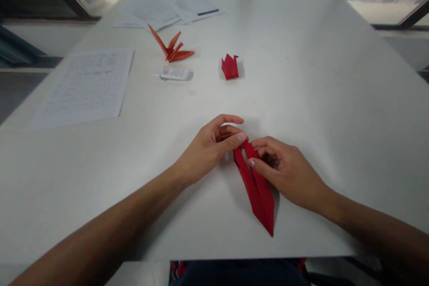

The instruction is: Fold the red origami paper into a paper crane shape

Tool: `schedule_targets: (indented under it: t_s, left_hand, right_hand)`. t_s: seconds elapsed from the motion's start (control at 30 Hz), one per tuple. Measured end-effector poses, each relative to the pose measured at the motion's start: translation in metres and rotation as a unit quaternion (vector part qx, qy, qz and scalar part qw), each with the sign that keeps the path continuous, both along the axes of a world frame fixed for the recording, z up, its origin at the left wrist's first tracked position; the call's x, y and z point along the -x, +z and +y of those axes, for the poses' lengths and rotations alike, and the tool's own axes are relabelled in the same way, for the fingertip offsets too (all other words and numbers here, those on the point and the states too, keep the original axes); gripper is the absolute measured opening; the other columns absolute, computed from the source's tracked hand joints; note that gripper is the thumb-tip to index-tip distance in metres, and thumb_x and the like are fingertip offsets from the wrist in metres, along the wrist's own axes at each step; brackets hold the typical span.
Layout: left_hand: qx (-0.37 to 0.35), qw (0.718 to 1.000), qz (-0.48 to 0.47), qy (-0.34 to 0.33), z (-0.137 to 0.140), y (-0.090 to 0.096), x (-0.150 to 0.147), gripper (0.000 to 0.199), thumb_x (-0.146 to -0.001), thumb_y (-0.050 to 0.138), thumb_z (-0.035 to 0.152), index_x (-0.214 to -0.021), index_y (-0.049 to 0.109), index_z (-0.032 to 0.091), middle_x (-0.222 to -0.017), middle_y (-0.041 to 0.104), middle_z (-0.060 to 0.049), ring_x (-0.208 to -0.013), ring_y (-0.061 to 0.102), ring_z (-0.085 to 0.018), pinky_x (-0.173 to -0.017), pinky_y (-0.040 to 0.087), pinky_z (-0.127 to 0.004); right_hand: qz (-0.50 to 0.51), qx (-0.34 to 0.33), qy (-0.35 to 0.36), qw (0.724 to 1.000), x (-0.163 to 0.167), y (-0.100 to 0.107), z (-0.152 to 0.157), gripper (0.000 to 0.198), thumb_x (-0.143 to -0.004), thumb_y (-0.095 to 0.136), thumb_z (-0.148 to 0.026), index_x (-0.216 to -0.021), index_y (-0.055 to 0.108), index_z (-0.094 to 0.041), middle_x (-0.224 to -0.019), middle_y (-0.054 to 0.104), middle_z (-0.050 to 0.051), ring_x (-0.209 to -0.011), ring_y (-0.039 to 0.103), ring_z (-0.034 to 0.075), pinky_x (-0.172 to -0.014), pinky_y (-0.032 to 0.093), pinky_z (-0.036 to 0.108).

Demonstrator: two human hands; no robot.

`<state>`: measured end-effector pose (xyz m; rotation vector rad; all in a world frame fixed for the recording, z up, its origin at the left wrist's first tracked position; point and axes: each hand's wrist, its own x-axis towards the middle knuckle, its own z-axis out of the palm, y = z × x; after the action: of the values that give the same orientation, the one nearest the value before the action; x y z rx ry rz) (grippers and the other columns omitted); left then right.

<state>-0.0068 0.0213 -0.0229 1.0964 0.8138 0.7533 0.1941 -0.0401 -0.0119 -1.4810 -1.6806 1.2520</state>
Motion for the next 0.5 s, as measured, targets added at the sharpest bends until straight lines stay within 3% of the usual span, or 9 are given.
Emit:
schedule_targets:
  t_s: [0.13, 0.3, 0.5]
  left_hand:
    - [-0.055, 0.998, -0.020, -0.026, -0.0011, 0.0014, 0.0018, 0.017, -0.094, 0.071, 0.030, -0.107, 0.067, 0.019, -0.103, 0.069, -0.005, -0.090, 0.065, -0.015, -0.081, 0.050, -0.027]
    - [-0.091, 0.995, 0.009, -0.024, -0.0006, 0.0026, 0.0027, 0.020, -0.090, 0.074, 0.021, -0.107, 0.066, 0.020, -0.089, 0.067, 0.000, -0.079, 0.061, -0.013, -0.071, 0.047, -0.024]
    - [-0.105, 0.994, 0.007, -0.017, 0.0019, 0.0027, 0.0021, 0.008, -0.091, 0.074, 0.020, -0.096, 0.070, 0.016, -0.086, 0.068, -0.001, -0.075, 0.061, -0.010, -0.070, 0.049, -0.021]
  right_hand:
    - [0.067, 0.029, -0.010, 0.997, -0.0027, -0.0013, -0.0013, 0.017, -0.098, 0.060, -0.026, -0.115, 0.064, -0.027, -0.089, 0.072, -0.002, -0.076, 0.066, 0.016, -0.064, 0.048, 0.027]
    - [0.162, 0.087, 0.006, 0.983, -0.0053, -0.0020, 0.0004, 0.020, -0.102, 0.057, -0.030, -0.121, 0.063, -0.027, -0.092, 0.071, -0.001, -0.076, 0.064, 0.015, -0.066, 0.050, 0.027]
    - [0.180, 0.092, 0.039, 0.979, -0.0080, -0.0019, 0.0030, 0.024, -0.103, 0.057, -0.030, -0.125, 0.063, -0.027, -0.091, 0.069, 0.000, -0.084, 0.065, 0.018, -0.071, 0.050, 0.029]
